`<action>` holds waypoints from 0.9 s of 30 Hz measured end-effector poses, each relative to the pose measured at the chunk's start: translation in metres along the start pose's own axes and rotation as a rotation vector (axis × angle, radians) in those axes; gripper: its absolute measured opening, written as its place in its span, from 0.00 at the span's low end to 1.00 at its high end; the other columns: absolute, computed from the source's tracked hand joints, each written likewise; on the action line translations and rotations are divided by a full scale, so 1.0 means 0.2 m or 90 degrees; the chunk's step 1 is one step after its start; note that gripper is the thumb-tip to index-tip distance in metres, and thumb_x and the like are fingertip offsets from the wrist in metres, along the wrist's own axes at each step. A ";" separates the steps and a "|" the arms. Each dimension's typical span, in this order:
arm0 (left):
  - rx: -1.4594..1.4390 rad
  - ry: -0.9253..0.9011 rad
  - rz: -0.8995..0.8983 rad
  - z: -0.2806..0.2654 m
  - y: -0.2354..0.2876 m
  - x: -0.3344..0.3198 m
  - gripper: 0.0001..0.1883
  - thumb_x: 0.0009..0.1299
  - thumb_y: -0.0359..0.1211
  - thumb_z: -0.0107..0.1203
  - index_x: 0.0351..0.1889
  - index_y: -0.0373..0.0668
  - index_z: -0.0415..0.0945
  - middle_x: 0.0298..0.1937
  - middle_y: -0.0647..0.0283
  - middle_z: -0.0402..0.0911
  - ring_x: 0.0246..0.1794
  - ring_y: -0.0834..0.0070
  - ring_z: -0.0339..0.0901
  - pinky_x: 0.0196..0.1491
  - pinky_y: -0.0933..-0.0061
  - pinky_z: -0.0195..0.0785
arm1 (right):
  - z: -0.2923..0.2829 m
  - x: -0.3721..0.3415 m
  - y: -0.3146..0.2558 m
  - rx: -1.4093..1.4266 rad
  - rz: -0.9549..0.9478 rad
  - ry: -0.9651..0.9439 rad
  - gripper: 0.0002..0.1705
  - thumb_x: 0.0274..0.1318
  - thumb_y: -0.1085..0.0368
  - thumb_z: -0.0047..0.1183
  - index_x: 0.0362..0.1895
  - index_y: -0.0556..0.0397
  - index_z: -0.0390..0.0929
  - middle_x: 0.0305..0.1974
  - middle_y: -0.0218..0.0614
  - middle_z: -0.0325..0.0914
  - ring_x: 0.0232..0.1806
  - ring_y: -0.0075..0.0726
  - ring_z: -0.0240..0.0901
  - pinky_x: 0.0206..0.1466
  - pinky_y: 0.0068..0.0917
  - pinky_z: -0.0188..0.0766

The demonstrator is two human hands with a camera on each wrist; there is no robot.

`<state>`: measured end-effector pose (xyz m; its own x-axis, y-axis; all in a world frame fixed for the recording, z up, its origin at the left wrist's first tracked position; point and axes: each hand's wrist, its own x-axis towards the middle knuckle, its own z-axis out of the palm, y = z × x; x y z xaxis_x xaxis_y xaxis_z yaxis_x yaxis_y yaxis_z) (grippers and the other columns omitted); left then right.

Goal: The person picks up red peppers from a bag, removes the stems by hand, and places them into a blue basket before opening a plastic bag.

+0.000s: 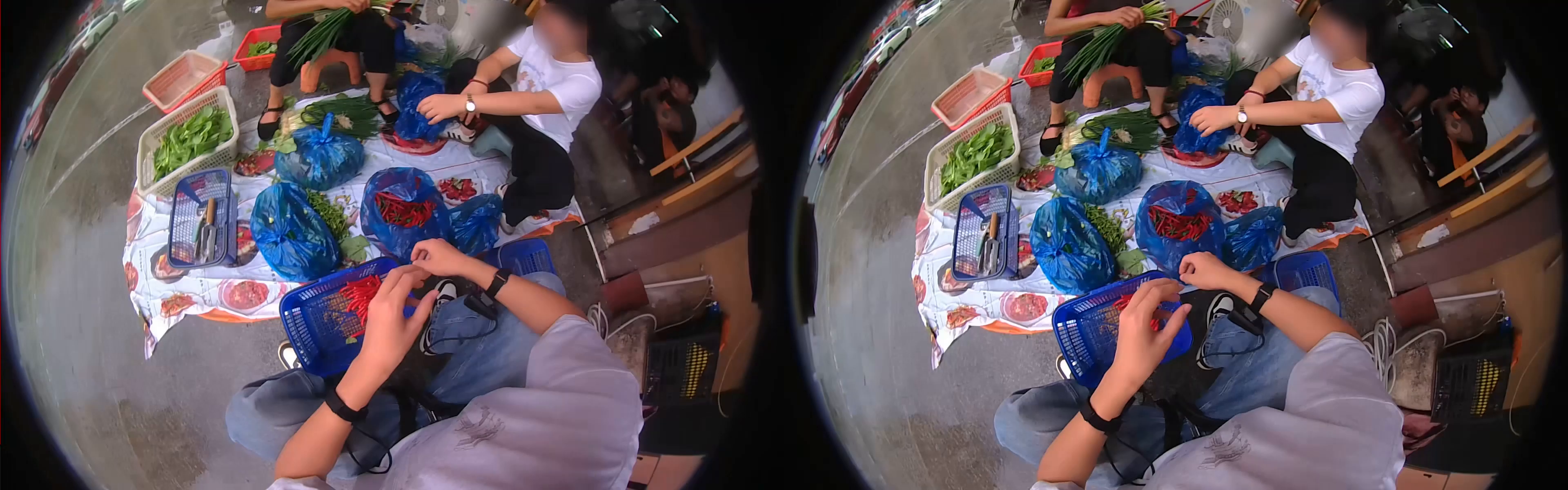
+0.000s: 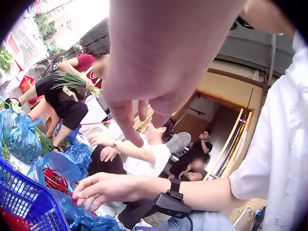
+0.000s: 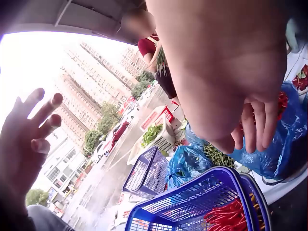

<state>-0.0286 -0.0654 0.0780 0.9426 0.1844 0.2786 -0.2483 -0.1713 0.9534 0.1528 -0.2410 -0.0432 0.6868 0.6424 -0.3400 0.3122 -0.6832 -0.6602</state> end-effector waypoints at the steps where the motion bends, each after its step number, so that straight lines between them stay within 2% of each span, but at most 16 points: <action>1: -0.014 0.014 -0.026 0.01 0.00 0.01 0.14 0.65 0.22 0.64 0.48 0.34 0.78 0.48 0.58 0.81 0.42 0.73 0.83 0.39 0.75 0.81 | 0.01 0.01 -0.02 -0.009 0.008 -0.018 0.11 0.50 0.63 0.63 0.35 0.57 0.83 0.31 0.43 0.86 0.35 0.42 0.85 0.40 0.36 0.78; 3: -0.012 0.005 -0.077 -0.01 0.00 0.02 0.12 0.69 0.22 0.61 0.50 0.35 0.77 0.39 0.59 0.83 0.39 0.76 0.84 0.40 0.77 0.81 | 0.05 0.05 0.03 -0.026 -0.025 0.002 0.11 0.51 0.62 0.64 0.34 0.56 0.83 0.31 0.42 0.86 0.35 0.43 0.85 0.40 0.38 0.78; 5: -0.090 0.009 -0.161 0.00 -0.05 0.02 0.10 0.73 0.24 0.58 0.50 0.34 0.76 0.39 0.60 0.83 0.39 0.77 0.83 0.40 0.75 0.81 | 0.03 0.04 -0.02 -0.024 -0.022 0.027 0.11 0.50 0.61 0.64 0.34 0.55 0.83 0.31 0.42 0.86 0.35 0.43 0.85 0.40 0.38 0.78; 6: -0.091 0.001 -0.153 -0.01 -0.06 0.02 0.10 0.73 0.24 0.58 0.50 0.34 0.76 0.39 0.60 0.83 0.39 0.77 0.83 0.40 0.75 0.81 | 0.02 0.05 -0.02 -0.023 -0.021 0.031 0.11 0.50 0.61 0.64 0.34 0.55 0.83 0.31 0.42 0.86 0.35 0.43 0.85 0.40 0.38 0.78; 8: -0.133 0.011 -0.236 -0.03 -0.07 0.02 0.10 0.73 0.25 0.57 0.51 0.33 0.76 0.45 0.58 0.83 0.40 0.76 0.83 0.36 0.75 0.81 | 0.01 0.04 -0.04 -0.033 -0.030 0.026 0.11 0.49 0.61 0.65 0.33 0.55 0.83 0.31 0.42 0.86 0.35 0.43 0.84 0.41 0.38 0.78; 11: -0.181 0.046 -0.219 -0.02 -0.10 0.02 0.09 0.76 0.26 0.54 0.51 0.33 0.76 0.44 0.58 0.83 0.40 0.76 0.83 0.36 0.75 0.80 | 0.02 0.04 -0.02 -0.026 -0.028 0.023 0.11 0.49 0.61 0.64 0.34 0.55 0.83 0.31 0.42 0.86 0.36 0.43 0.84 0.41 0.38 0.78; 13: -0.146 0.055 -0.196 -0.02 -0.10 0.03 0.10 0.77 0.26 0.52 0.52 0.33 0.76 0.42 0.58 0.84 0.39 0.77 0.83 0.36 0.75 0.80 | 0.02 0.04 0.00 0.001 -0.043 0.030 0.11 0.50 0.62 0.64 0.34 0.55 0.83 0.30 0.42 0.86 0.34 0.43 0.84 0.40 0.37 0.78; 14: -0.173 0.051 -0.216 -0.02 -0.11 0.02 0.10 0.76 0.26 0.52 0.52 0.34 0.76 0.45 0.58 0.83 0.39 0.77 0.83 0.37 0.76 0.80 | 0.01 0.03 -0.02 0.011 -0.036 0.056 0.10 0.51 0.63 0.63 0.35 0.55 0.83 0.29 0.42 0.85 0.33 0.42 0.84 0.39 0.35 0.78; 15: -0.191 0.047 -0.226 -0.02 -0.12 0.02 0.09 0.76 0.27 0.53 0.51 0.34 0.76 0.46 0.58 0.83 0.38 0.78 0.83 0.36 0.76 0.79 | 0.01 0.05 -0.01 0.042 -0.030 0.078 0.09 0.52 0.65 0.61 0.36 0.56 0.83 0.30 0.41 0.85 0.33 0.39 0.84 0.39 0.34 0.78; 16: -0.173 0.044 -0.220 -0.02 -0.13 0.01 0.10 0.78 0.27 0.51 0.53 0.34 0.75 0.50 0.59 0.82 0.42 0.76 0.82 0.39 0.74 0.80 | 0.00 0.07 -0.01 0.044 -0.015 0.107 0.10 0.53 0.66 0.60 0.39 0.57 0.82 0.31 0.40 0.84 0.33 0.34 0.83 0.39 0.32 0.78; 18: -0.166 0.038 -0.224 -0.03 -0.14 0.01 0.10 0.77 0.28 0.52 0.53 0.34 0.75 0.49 0.61 0.82 0.41 0.77 0.83 0.39 0.75 0.80 | -0.04 0.17 0.08 0.039 0.011 0.107 0.13 0.54 0.67 0.58 0.44 0.58 0.81 0.32 0.39 0.83 0.34 0.30 0.81 0.40 0.31 0.77; 19: -0.148 0.038 -0.227 -0.02 -0.15 0.01 0.10 0.77 0.28 0.52 0.53 0.35 0.75 0.47 0.62 0.83 0.40 0.79 0.82 0.38 0.76 0.80 | -0.05 0.24 0.16 0.054 0.023 0.091 0.13 0.54 0.68 0.57 0.44 0.58 0.81 0.36 0.42 0.84 0.38 0.32 0.81 0.43 0.30 0.76; 21: -0.118 0.033 -0.210 -0.01 -0.17 0.01 0.09 0.77 0.28 0.52 0.52 0.35 0.75 0.46 0.62 0.83 0.38 0.80 0.82 0.37 0.76 0.79 | -0.12 0.32 0.12 -0.049 0.091 0.029 0.15 0.54 0.73 0.53 0.47 0.59 0.80 0.41 0.44 0.83 0.45 0.41 0.81 0.50 0.36 0.76; 23: -0.078 0.018 -0.196 0.01 -0.23 -0.01 0.09 0.77 0.28 0.52 0.51 0.35 0.76 0.44 0.62 0.83 0.36 0.80 0.81 0.35 0.77 0.77 | -0.11 0.48 0.31 -0.268 -0.011 0.031 0.17 0.51 0.75 0.51 0.47 0.59 0.80 0.43 0.51 0.82 0.48 0.55 0.79 0.54 0.42 0.74; 25: -0.070 0.002 -0.209 0.03 -0.23 -0.02 0.08 0.76 0.27 0.52 0.50 0.36 0.77 0.38 0.64 0.82 0.32 0.82 0.79 0.34 0.77 0.76 | -0.08 0.58 0.40 -0.315 0.031 -0.024 0.17 0.49 0.73 0.50 0.45 0.60 0.81 0.46 0.56 0.81 0.51 0.62 0.77 0.56 0.45 0.73; 27: -0.059 0.000 -0.213 0.05 -0.23 -0.03 0.08 0.75 0.27 0.53 0.49 0.36 0.77 0.35 0.64 0.82 0.29 0.82 0.78 0.32 0.78 0.74 | -0.03 0.68 0.53 -0.333 0.034 0.022 0.18 0.51 0.72 0.51 0.48 0.59 0.80 0.52 0.56 0.79 0.53 0.61 0.76 0.57 0.46 0.72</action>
<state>-0.0204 -0.0683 0.0316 0.9751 0.2157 -0.0514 0.0554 -0.0124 0.9984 0.2828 -0.2282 -0.1548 0.7290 0.5964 -0.3358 0.5562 -0.8022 -0.2171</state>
